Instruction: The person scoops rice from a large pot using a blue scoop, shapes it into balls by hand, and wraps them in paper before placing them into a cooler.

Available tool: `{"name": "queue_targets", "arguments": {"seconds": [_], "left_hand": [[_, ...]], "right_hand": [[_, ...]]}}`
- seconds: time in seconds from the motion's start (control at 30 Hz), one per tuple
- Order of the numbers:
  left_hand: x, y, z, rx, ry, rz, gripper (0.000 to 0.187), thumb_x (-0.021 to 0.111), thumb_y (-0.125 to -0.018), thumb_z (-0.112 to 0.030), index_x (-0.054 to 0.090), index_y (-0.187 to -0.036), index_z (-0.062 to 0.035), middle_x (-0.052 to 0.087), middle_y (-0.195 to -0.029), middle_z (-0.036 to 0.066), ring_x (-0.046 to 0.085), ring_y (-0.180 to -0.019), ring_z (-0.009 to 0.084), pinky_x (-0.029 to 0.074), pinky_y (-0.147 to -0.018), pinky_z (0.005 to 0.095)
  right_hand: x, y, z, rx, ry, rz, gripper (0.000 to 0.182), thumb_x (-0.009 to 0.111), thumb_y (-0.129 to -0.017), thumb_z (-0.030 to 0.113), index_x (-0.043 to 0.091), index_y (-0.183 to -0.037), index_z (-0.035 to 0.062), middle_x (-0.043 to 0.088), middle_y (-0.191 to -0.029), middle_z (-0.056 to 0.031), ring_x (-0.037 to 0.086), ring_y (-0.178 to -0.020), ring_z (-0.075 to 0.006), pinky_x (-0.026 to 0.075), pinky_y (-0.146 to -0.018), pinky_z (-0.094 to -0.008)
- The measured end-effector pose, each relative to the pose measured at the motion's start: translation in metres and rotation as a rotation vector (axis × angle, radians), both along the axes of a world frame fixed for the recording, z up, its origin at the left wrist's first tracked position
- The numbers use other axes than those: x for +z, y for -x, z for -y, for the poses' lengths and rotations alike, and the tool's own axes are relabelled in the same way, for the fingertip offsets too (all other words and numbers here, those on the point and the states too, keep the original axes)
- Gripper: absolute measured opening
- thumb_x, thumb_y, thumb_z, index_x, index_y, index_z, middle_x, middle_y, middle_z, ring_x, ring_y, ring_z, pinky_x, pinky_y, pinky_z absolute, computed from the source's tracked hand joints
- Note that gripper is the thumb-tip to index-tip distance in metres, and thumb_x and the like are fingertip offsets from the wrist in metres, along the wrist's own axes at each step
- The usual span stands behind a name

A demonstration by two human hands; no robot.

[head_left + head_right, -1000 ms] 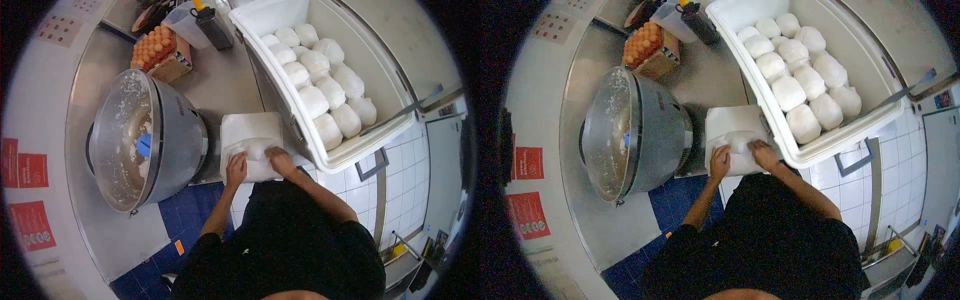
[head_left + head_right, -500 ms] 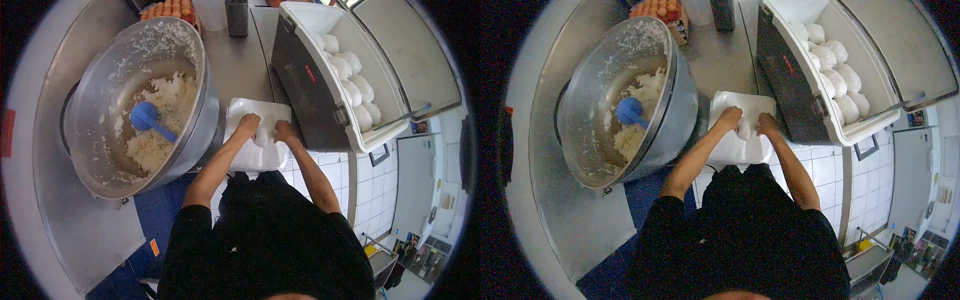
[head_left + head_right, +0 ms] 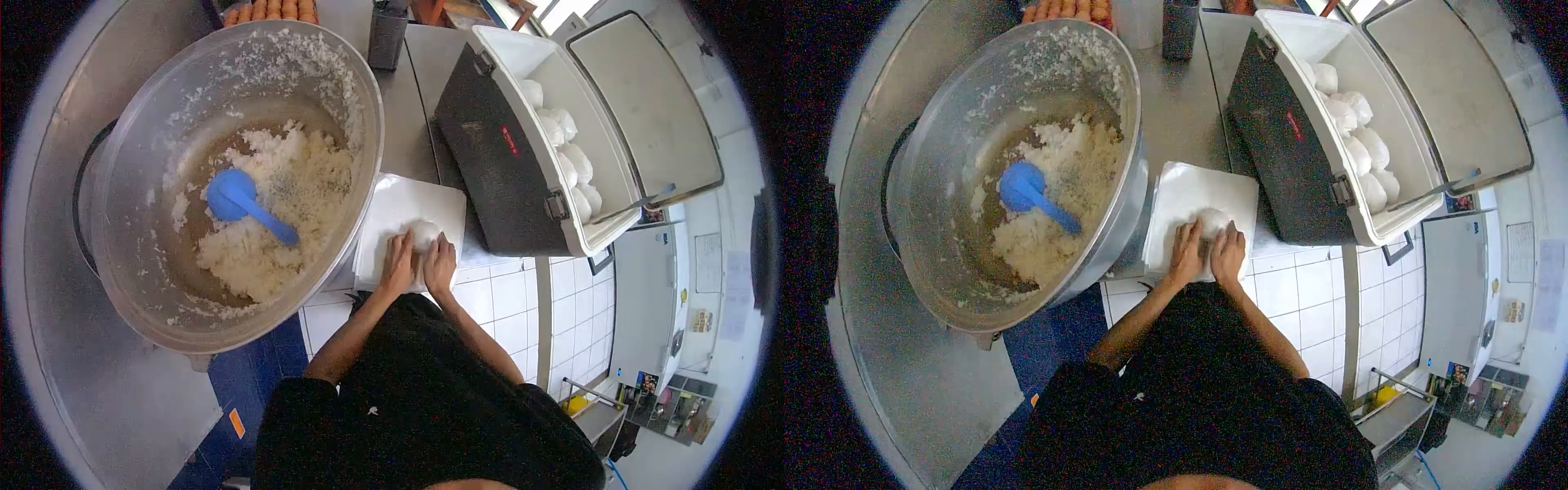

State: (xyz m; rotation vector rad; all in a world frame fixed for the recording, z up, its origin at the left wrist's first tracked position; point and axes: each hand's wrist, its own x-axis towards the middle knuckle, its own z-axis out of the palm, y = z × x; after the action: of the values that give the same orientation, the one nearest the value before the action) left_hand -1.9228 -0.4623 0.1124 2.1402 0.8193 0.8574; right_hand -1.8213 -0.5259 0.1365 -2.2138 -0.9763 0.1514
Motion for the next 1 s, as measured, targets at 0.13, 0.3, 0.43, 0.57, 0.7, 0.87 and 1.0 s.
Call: {"name": "queue_targets", "arguments": {"seconds": [0.13, 0.3, 0.43, 0.57, 0.7, 0.87, 1.0], "left_hand": [[-0.007, -0.028, -0.003, 0.133, 0.509, 0.127, 0.058, 0.064, -0.085, -0.008, 0.04, -0.137, 0.005, 0.053, -0.109, 0.02, 0.056, -0.098, 0.0299, 0.047, -0.086, 0.0362], [0.01, -0.032, -0.022, 0.048, 0.912, 0.441, 0.055, 0.061, -0.092, -0.02, 0.041, -0.138, 0.0022, 0.053, -0.122, 0.015, 0.052, -0.116, 0.0248, 0.042, -0.099, 0.0336], [0.096, -0.033, -0.021, 0.021, 0.72, 0.566, 0.051, 0.056, -0.097, -0.032, 0.047, -0.133, 0.0018, 0.051, -0.127, 0.015, 0.05, -0.119, 0.0234, 0.04, -0.1, 0.0338], [0.193, -0.028, -0.014, -0.109, 0.843, 0.71, 0.047, 0.055, -0.097, -0.033, 0.05, -0.127, 0.003, 0.058, -0.118, 0.012, 0.053, -0.114, 0.0211, 0.04, -0.099, 0.0327], [0.233, -0.039, 0.003, -0.189, 0.57, 0.836, 0.068, 0.054, -0.093, -0.046, 0.038, -0.132, 0.0078, 0.047, -0.131, 0.018, 0.045, -0.124, 0.0255, 0.031, -0.107, 0.0379], [0.285, -0.049, 0.032, -0.345, 0.334, 0.846, 0.076, 0.057, -0.088, -0.049, 0.033, -0.136, 0.0048, 0.04, -0.138, 0.023, 0.043, -0.126, 0.0337, 0.027, -0.109, 0.0458], [0.282, -0.044, 0.043, -0.231, 0.186, 0.767, 0.071, 0.06, -0.086, -0.038, 0.034, -0.135, 0.0051, 0.045, -0.134, 0.025, 0.044, -0.124, 0.0345, 0.03, -0.107, 0.0451]], "right_hand": [[0.012, -0.011, -0.036, -0.26, 0.072, -0.405, 0.058, 0.055, -0.091, 0.04, 0.056, -0.12, -0.0107, 0.061, -0.109, -0.0321, 0.061, -0.097, -0.0418, 0.048, -0.086, -0.0395], [0.025, -0.016, -0.026, -0.054, -0.341, -0.892, 0.043, 0.047, -0.096, 0.025, 0.051, -0.123, -0.0083, 0.057, -0.116, -0.0177, 0.055, -0.106, -0.0246, 0.043, -0.092, -0.0341], [0.071, 0.003, -0.046, -0.083, -0.584, -0.586, 0.052, 0.05, -0.099, 0.03, 0.035, -0.137, -0.0026, 0.058, -0.11, -0.0164, 0.055, -0.104, -0.0245, 0.045, -0.088, -0.0317], [0.179, 0.014, -0.049, -0.007, -0.676, -0.411, 0.041, 0.063, -0.091, 0.025, 0.048, -0.122, 0.0028, 0.06, -0.1, -0.0111, 0.057, -0.089, -0.0178, 0.047, -0.078, -0.032], [0.235, -0.013, -0.034, 0.024, -0.824, -0.376, 0.034, 0.072, -0.08, 0.022, 0.056, -0.105, 0.0047, 0.059, -0.093, -0.0047, 0.054, -0.079, -0.0109, 0.046, -0.071, -0.0252], [0.3, -0.073, -0.01, 0.16, -0.918, -0.593, 0.043, 0.073, -0.077, 0.034, 0.057, -0.105, 0.0059, 0.058, -0.089, -0.0028, 0.055, -0.08, -0.0105, 0.045, -0.071, -0.0242], [0.372, -0.165, -0.041, 0.206, -0.642, -0.335, 0.03, 0.07, -0.084, 0.027, 0.061, -0.105, 0.0072, 0.063, -0.088, -0.0048, 0.059, -0.077, -0.0121, 0.05, -0.067, -0.0274]]}}
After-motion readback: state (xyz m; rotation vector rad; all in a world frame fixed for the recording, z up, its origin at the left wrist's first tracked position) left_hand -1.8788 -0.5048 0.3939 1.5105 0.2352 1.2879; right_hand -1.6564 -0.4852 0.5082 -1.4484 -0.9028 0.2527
